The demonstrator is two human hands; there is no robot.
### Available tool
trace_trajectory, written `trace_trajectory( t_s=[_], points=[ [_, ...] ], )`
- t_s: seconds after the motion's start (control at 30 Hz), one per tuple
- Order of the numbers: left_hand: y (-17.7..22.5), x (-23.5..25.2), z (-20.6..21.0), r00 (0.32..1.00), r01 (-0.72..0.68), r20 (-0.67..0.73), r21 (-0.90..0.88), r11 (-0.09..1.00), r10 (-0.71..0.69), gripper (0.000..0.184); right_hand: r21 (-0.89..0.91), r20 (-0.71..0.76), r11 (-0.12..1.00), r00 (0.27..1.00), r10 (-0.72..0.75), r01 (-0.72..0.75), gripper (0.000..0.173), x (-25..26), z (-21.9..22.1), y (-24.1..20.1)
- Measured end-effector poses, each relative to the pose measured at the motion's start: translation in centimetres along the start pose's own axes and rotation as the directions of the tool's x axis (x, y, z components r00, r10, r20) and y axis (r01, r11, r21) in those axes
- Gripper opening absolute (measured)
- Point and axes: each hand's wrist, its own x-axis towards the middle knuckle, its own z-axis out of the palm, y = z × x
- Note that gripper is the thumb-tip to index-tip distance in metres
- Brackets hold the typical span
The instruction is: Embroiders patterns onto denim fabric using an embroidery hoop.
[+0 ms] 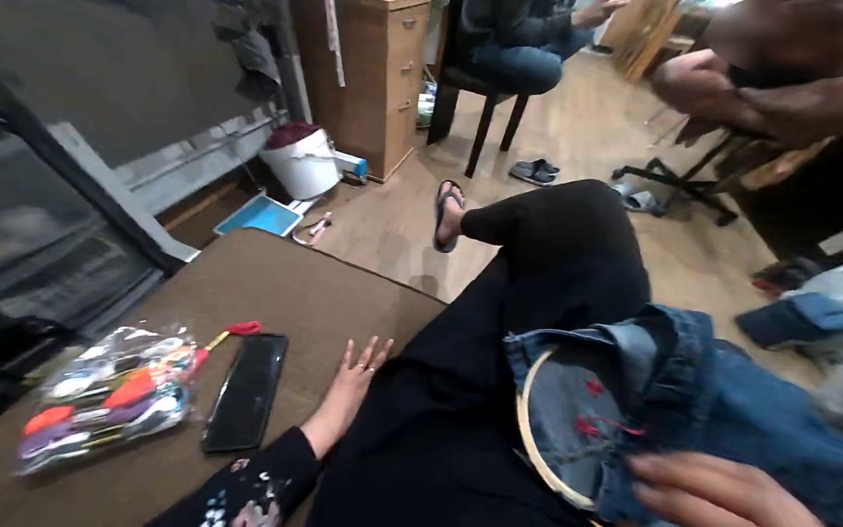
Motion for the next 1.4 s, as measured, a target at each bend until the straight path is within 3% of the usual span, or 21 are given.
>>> trace_trajectory(
  t_s=[0.07, 0.13, 0.23, 0.3, 0.33, 0.37, 0.4, 0.43, 0.47, 0.53, 0.6, 0.63, 0.73, 0.77, 0.8, 0.87, 0.93, 1.03, 1.17, 1.3, 1.4],
  points=[
    [-0.3, 0.0, 0.2, 0.999, -0.035, -0.030, 0.007, 0.999, 0.035, 0.062, -0.271, 0.128, 0.958, 0.983, 0.135, -0.097, 0.035, -2.2, 1.4, 2.3],
    [-0.1, -0.9, -0.9, 0.997, -0.064, -0.045, -0.125, 0.990, 0.059, 0.062, -0.371, 0.152, 0.918, 0.967, 0.206, -0.138, 0.044, -4.3, 2.7, 3.2],
    [2.0, -3.1, -5.5, 1.000, 0.009, 0.017, -0.227, 0.974, -0.006, 0.049, -0.453, 0.046, 0.882, 0.985, 0.164, -0.126, 0.033, -5.6, 4.0, 3.7],
    [4.3, -4.6, -7.8, 0.994, -0.022, -0.111, -0.151, 0.988, 0.005, 0.034, -0.473, 0.011, 0.875, 0.993, 0.119, -0.100, 0.025, -5.5, 4.5, 3.9],
    [4.3, -4.6, -6.8, 0.926, -0.150, -0.365, -0.121, 0.981, 0.097, 0.031, -0.479, 0.005, 0.872, 0.993, 0.117, -0.100, 0.023, -5.6, 4.6, 4.0],
    [3.5, -3.1, -4.5, 0.719, -0.316, -0.661, -0.038, 0.948, 0.213, 0.028, -0.477, -0.009, 0.872, 0.993, 0.119, -0.108, 0.021, -5.7, 4.7, 4.2],
    [3.6, -2.2, -3.4, 0.544, -0.440, -0.796, -0.002, 0.898, 0.265, 0.028, -0.473, -0.024, 0.874, 0.993, 0.119, -0.116, 0.021, -5.8, 4.8, 4.3],
    [4.6, -2.3, -3.2, 0.468, -0.546, -0.839, -0.027, 0.838, 0.278, 0.028, -0.469, -0.035, 0.875, 0.993, 0.115, -0.117, 0.022, -5.9, 4.8, 4.3],
    [6.0, -2.9, -3.3, 0.473, -0.624, -0.835, -0.092, 0.776, 0.282, 0.028, -0.465, -0.042, 0.878, 0.993, 0.107, -0.114, 0.022, -6.1, 4.7, 4.2],
    [8.8, -4.1, -3.7, 0.611, -0.679, -0.736, -0.298, 0.670, 0.292, 0.035, -0.445, -0.046, 0.892, 0.996, 0.070, -0.083, 0.022, -6.2, 4.4, 3.9],
    [10.7, -4.5, -4.3, 0.772, -0.622, -0.562, -0.569, 0.538, 0.297, 0.050, -0.417, 0.003, 0.909, 1.000, 0.013, -0.011, 0.023, -6.4, 4.1, 3.9],
    [11.5, -4.3, -4.5, 0.819, -0.572, -0.501, -0.689, 0.445, 0.279, 0.056, -0.414, 0.042, 0.910, 0.999, -0.001, 0.018, 0.020, -6.6, 4.0, 3.9],
    [13.2, -4.2, -5.2, 0.875, -0.477, -0.459, -0.873, 0.106, 0.157, 0.067, -0.466, 0.072, 0.884, 0.997, -0.004, 0.037, 0.013, -7.1, 4.4, 3.6],
    [13.7, -4.3, -5.4, 0.869, -0.493, -0.489, -0.869, 0.051, 0.072, 0.072, -0.494, 0.063, 0.868, 0.998, -0.011, 0.041, 0.016, -7.2, 4.6, 3.4],
    [14.0, -4.3, -5.4, 0.832, -0.552, -0.555, -0.830, 0.083, -0.019, 0.078, -0.520, 0.061, 0.853, 0.998, -0.019, 0.048, 0.019, -7.3, 4.8, 3.2],
    [13.9, -3.8, -5.2, 0.656, -0.697, -0.751, -0.641, 0.322, -0.073, 0.075, -0.550, 0.073, 0.832, 0.997, -0.030, 0.065, 0.020, -7.4, 5.1, 2.7],
    [13.8, -3.5, -5.7, 0.450, -0.742, -0.892, -0.345, 0.574, 0.045, 0.050, -0.564, 0.081, 0.821, 0.995, -0.050, 0.087, 0.020, -7.5, 5.1, 2.6],
    [15.0, -3.1, -6.6, 0.276, -0.674, -0.914, 0.036, 0.738, 0.296, 0.028, -0.545, 0.066, 0.832, 0.994, -0.082, 0.104, 0.019, -7.8, 5.1, 2.8],
    [15.9, -2.2, -7.1, 0.219, -0.632, -0.811, 0.307, 0.712, 0.543, 0.026, -0.553, 0.092, 0.830, 0.996, -0.021, 0.068, 0.019, -7.9, 4.6, 2.7],
    [16.3, -1.3, -6.2, 0.204, -0.608, -0.821, 0.320, 0.726, 0.533, 0.020, -0.598, 0.036, 0.801, 0.999, 0.024, 0.002, 0.021, -8.1, 5.0, 2.5],
    [16.1, -0.5, -5.9, 0.168, -0.626, -0.825, 0.335, 0.705, 0.540, 0.019, -0.506, 0.007, 0.862, 1.000, 0.030, -0.022, 0.017, -8.0, 4.9, 3.0]
  ],
)
